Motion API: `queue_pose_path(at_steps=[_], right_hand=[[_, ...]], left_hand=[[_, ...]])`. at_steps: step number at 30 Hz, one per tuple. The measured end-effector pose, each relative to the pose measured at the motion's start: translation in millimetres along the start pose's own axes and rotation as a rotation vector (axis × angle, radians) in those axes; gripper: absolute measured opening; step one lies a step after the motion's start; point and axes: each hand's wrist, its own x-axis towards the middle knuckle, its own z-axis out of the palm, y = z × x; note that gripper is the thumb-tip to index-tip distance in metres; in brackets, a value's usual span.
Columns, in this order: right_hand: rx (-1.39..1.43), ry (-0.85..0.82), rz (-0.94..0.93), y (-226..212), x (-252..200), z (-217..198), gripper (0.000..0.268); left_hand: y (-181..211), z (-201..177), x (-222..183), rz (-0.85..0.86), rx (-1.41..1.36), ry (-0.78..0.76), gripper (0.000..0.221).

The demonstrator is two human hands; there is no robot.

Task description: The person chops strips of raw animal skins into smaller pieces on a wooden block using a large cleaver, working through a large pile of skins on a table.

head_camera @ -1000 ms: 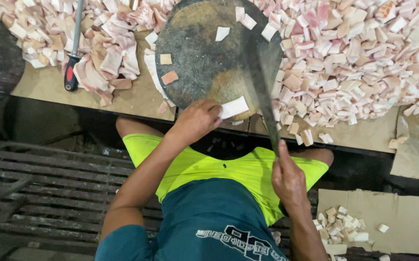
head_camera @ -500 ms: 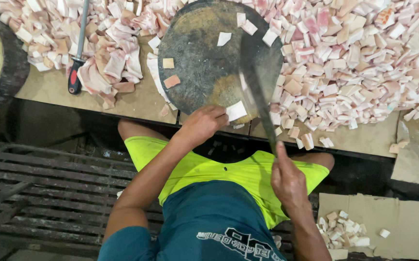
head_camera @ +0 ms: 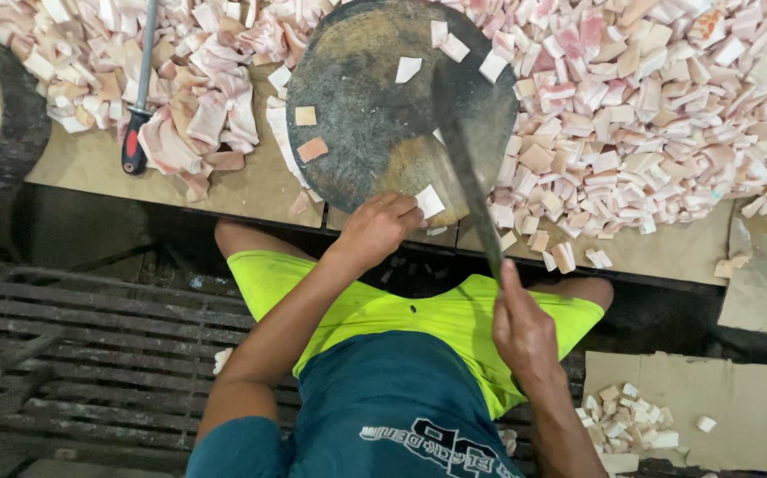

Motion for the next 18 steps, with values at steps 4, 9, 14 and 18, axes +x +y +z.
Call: queue_pose_path(at_steps=[4,9,14,18], right_hand=[[0.024,0.229,-0.052,0,-4,-10,0.058],[-0.153,-0.172,-0.039,-5,8,15,0.061],[-0.086,-0.134,-0.047,-1,12,-1,0.058],[0.035,-0.004,-0.003,-7,2,-17,0.055]], left_hand=[[0,6,-2,0.02,0.02,0.069,0.013],[-2,8,-4,0.036,0.029,0.113,0.014],[-5,5,0,-0.024,-0.015,-0.014,0.01],[-3,3,-3,-0.018,-0.039,0.111,0.013]])
